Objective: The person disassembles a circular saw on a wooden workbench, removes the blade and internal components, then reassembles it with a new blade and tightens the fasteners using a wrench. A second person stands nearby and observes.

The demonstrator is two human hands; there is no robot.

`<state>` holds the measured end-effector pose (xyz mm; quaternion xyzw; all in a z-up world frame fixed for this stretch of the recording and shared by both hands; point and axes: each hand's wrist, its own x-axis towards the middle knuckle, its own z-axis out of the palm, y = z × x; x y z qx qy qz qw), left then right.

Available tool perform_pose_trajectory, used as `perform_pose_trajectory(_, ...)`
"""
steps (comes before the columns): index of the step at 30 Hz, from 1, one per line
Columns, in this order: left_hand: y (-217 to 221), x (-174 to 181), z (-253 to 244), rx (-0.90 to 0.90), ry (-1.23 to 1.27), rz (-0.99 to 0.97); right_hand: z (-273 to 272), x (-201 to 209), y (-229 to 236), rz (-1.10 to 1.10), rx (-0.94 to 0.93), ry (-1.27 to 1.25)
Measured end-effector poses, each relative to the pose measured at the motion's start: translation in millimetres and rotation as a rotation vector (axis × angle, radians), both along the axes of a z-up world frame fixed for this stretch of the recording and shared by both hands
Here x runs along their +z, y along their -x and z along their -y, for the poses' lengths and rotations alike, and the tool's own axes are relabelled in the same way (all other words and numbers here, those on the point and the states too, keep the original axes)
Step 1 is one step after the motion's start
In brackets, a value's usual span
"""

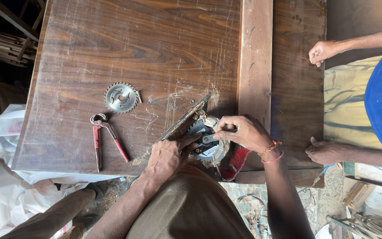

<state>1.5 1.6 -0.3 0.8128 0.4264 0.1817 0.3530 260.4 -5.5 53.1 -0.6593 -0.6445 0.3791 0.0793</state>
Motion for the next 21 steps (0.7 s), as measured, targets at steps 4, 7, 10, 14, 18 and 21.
perform_pose_trajectory(4,-0.1,-0.1,0.6,-0.009,0.046,-0.058,-12.9,9.9,3.3,0.187,0.081,0.009)
perform_pose_trajectory(7,1.4,-0.6,1.8,0.006,0.053,-0.066,-19.3,11.4,4.5,0.241,0.102,-0.026)
perform_pose_trajectory(10,2.5,-1.6,4.9,0.015,-0.039,0.014,-17.6,6.9,3.7,0.306,0.034,0.062)
perform_pose_trajectory(14,2.7,-1.0,3.3,0.001,0.038,-0.037,-3.2,-0.1,5.2,0.369,-0.025,0.002)
perform_pose_trajectory(18,0.7,-0.1,1.3,-0.013,0.044,-0.047,28.4,-5.9,23.5,0.292,-0.151,-0.153)
perform_pose_trajectory(21,1.8,1.3,2.6,-0.008,0.044,-0.09,61.4,-16.4,59.6,0.263,-0.26,-0.342)
